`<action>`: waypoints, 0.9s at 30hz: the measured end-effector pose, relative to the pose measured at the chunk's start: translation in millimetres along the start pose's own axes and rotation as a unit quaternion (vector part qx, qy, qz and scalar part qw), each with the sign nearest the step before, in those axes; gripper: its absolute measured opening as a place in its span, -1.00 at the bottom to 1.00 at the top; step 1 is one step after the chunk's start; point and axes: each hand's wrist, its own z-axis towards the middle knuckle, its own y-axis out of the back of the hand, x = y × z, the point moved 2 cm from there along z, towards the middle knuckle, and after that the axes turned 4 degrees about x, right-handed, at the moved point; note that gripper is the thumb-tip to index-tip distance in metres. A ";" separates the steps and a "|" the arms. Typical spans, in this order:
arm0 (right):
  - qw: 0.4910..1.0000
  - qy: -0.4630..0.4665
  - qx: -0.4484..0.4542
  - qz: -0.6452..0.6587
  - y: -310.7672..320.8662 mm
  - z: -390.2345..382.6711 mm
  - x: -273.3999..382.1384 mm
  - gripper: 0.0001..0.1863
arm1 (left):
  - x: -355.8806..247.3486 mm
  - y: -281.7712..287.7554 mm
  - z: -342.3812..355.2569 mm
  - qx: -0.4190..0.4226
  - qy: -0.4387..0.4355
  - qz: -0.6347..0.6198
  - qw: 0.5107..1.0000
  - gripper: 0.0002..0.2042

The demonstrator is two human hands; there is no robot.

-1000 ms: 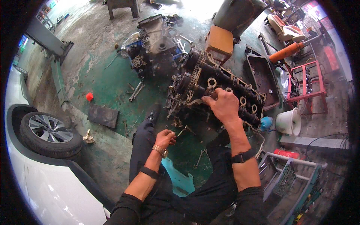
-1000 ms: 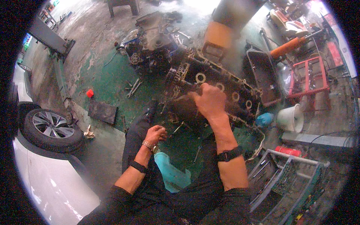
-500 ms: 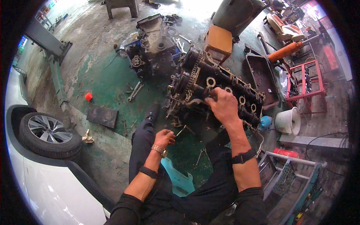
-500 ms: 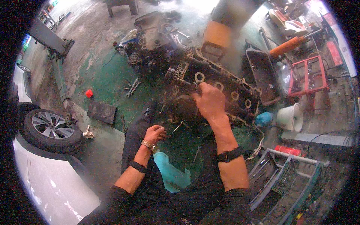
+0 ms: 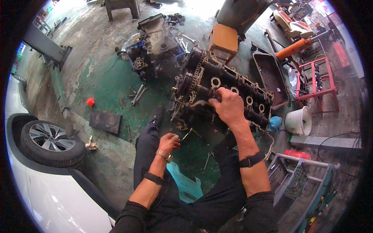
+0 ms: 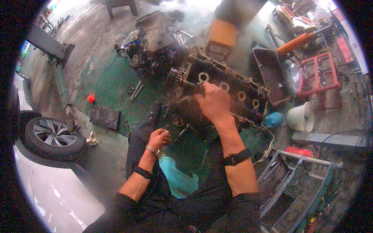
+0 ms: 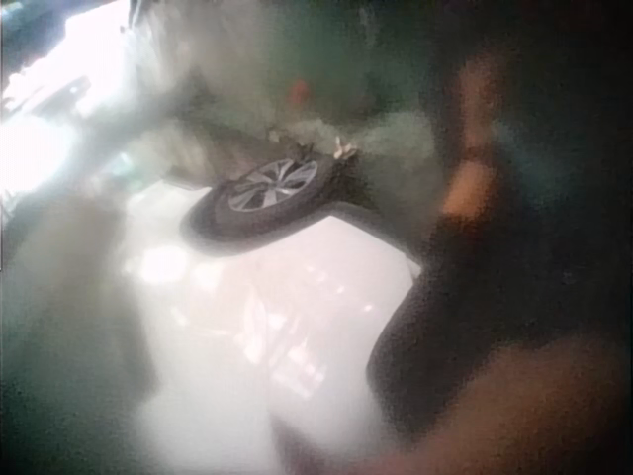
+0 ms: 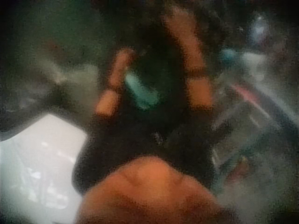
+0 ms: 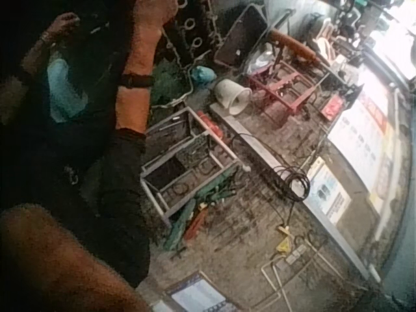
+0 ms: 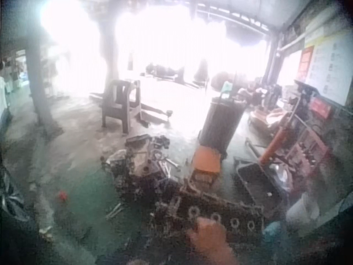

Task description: The person removes a metal cover from the engine block, places it aside, and then uses a wrench to loosen and remove bolts from the engine. The person continues to remove bolts and small parts from the engine block.

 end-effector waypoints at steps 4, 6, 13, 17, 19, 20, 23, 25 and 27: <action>1.000 0.002 0.012 0.003 -4.5 -0.1 -4.1 -0.76 | -0.1 -1.1 0.2 0.000 0.003 -0.003 1.000 -0.86; 1.000 0.002 0.012 -0.001 -5.0 -0.4 -5.2 -0.76 | -1.5 -1.1 -1.0 -0.005 0.003 0.000 1.000 -0.87; 1.000 -0.008 0.017 -0.002 -6.2 -0.3 -6.4 -0.75 | -2.9 -3.0 -1.8 -0.009 -0.003 -0.006 1.000 -0.85; 1.000 -0.011 0.017 0.000 -6.3 0.3 -6.0 -0.75 | -3.2 -1.8 -1.9 -0.013 -0.002 0.012 1.000 -0.84; 1.000 -0.013 0.020 0.001 -6.3 0.4 -6.2 -0.75 | -3.9 -1.0 -2.0 -0.001 -0.006 0.012 1.000 -0.83; 1.000 -0.016 0.025 0.001 -6.2 0.4 -6.6 -0.75 | -4.0 -0.3 -2.2 -0.003 -0.003 0.013 1.000 -0.83; 1.000 -0.009 0.024 0.010 -6.0 0.5 -7.6 -0.76 | -3.9 -0.3 -2.1 0.003 -0.008 0.007 1.000 -0.82; 1.000 -0.002 0.015 0.008 -5.7 0.6 -7.9 -0.77 | -4.2 -0.4 -1.8 0.010 -0.012 0.015 1.000 -0.81; 1.000 0.001 -0.001 -0.004 -5.1 0.6 -7.4 -0.78 | -4.3 -0.6 -1.5 0.012 -0.011 0.019 1.000 -0.81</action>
